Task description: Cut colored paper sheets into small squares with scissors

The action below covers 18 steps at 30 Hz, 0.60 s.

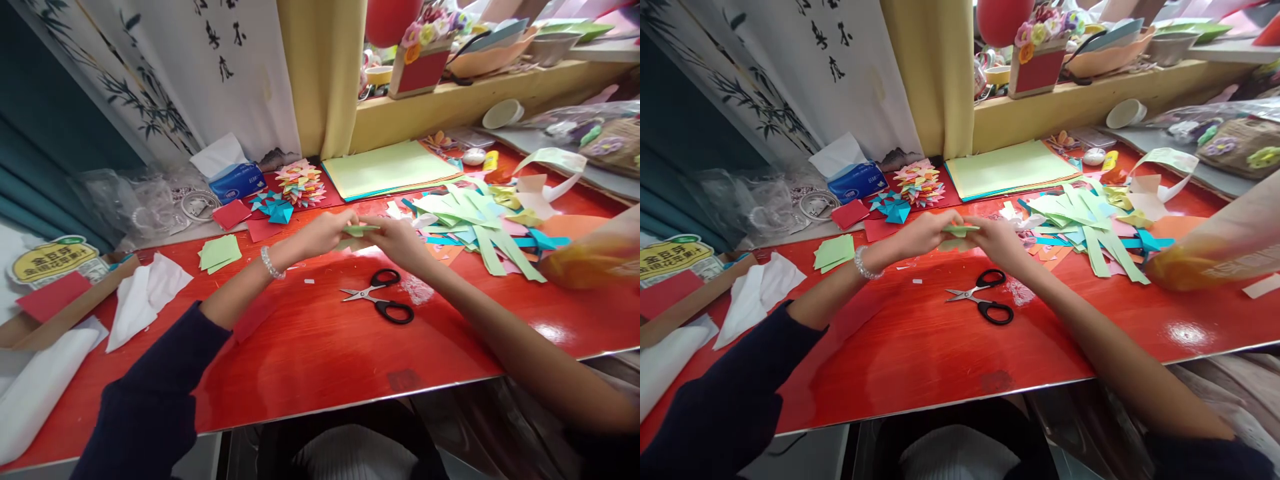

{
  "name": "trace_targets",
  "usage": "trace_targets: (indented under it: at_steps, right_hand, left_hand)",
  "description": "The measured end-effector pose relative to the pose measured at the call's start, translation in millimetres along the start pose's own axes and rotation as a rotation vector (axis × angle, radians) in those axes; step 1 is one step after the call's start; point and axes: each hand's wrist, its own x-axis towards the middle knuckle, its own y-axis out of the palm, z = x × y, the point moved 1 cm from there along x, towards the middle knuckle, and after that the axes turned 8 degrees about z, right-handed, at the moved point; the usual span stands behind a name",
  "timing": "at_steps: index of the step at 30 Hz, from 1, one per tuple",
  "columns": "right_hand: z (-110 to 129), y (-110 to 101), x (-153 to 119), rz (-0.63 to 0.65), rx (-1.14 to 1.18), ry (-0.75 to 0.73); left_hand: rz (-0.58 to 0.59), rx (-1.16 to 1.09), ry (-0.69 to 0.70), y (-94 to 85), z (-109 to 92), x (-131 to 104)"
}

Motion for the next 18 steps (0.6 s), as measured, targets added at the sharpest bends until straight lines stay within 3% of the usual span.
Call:
trace_targets:
  at_steps: [4, 10, 14, 18]
  right_hand:
    - [8, -30, -5, -0.078, 0.333, 0.068]
    - [10, -44, -12, -0.338, 0.250, 0.110]
    - [-1, -58, -8, -0.439, 0.202, 0.110]
    - [-29, -94, 0, -0.545, 0.232, 0.211]
  left_hand:
    - [-0.015, 0.022, -0.047, -18.2, -22, 24]
    - [0.031, -0.182, -0.175, -26.3, -49, 43]
    - [-0.067, -0.219, -0.217, -29.9, -47, 47]
    - [-0.181, -0.275, -0.280, -43.4, -35, 44]
